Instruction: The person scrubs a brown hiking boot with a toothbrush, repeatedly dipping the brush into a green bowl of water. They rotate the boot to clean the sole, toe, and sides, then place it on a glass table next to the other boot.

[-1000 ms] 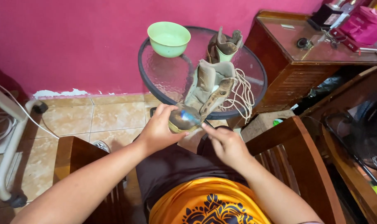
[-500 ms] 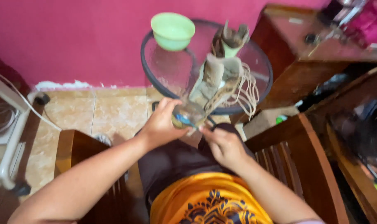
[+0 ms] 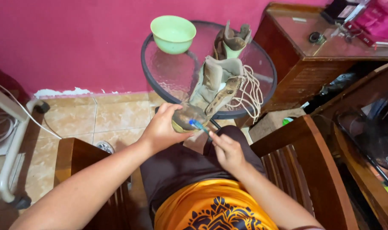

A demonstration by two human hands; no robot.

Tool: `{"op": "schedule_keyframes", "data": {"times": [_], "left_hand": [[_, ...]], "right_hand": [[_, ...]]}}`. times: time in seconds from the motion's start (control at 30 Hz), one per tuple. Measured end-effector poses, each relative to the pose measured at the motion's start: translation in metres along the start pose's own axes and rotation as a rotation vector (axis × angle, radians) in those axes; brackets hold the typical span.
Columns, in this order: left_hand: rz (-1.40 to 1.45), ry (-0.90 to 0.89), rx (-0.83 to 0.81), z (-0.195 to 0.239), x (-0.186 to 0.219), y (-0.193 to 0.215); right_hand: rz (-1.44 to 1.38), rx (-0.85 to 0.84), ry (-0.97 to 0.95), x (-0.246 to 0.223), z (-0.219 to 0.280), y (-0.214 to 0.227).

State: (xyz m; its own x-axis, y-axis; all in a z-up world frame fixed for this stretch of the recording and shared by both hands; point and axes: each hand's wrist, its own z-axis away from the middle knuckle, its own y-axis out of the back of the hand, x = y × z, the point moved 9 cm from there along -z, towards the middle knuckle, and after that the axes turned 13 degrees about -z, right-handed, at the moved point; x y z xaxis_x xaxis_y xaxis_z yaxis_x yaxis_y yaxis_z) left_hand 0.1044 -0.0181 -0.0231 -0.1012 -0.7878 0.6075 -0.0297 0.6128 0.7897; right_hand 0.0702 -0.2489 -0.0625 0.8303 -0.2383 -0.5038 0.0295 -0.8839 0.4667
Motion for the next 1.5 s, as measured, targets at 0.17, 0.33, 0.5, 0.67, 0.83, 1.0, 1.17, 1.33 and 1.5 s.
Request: {"op": "schedule_keyframes", "data": {"times": [0.17, 0.33, 0.5, 0.67, 0.83, 1.0, 1.17, 1.33, 1.5], "left_hand": [[0.021, -0.002, 0.023, 0.006, 0.005, 0.007], [0.059, 0.004, 0.151, -0.001, -0.005, 0.009], [0.153, -0.005, 0.333, 0.000, -0.017, 0.009], [0.192, 0.086, 0.296, -0.004, -0.036, -0.003], [0.203, 0.094, 0.249, 0.000, -0.031, 0.001], [0.203, 0.037, 0.291, -0.003, -0.027, 0.005], [0.222, 0.051, 0.220, -0.001, -0.023, 0.010], [0.220, 0.068, 0.235, -0.006, -0.027, 0.009], [0.172, 0.013, 0.179, -0.005, -0.017, 0.010]], "right_hand": [[0.050, -0.006, 0.080, -0.006, 0.002, 0.001], [-0.043, 0.137, 0.059, 0.033, 0.001, 0.024], [0.008, 0.074, 0.047, 0.018, -0.001, 0.013], [0.000, 0.131, -0.029, 0.030, -0.034, 0.036], [-0.070, 0.000, -0.033, 0.000, -0.038, 0.021], [0.081, 0.081, -0.058, 0.044, -0.053, 0.049], [0.208, -0.077, -0.048, 0.020, -0.068, 0.040], [0.281, -0.152, -0.065, 0.020, -0.104, 0.055], [0.451, -0.320, 0.010, 0.007, -0.138, 0.071]]}}
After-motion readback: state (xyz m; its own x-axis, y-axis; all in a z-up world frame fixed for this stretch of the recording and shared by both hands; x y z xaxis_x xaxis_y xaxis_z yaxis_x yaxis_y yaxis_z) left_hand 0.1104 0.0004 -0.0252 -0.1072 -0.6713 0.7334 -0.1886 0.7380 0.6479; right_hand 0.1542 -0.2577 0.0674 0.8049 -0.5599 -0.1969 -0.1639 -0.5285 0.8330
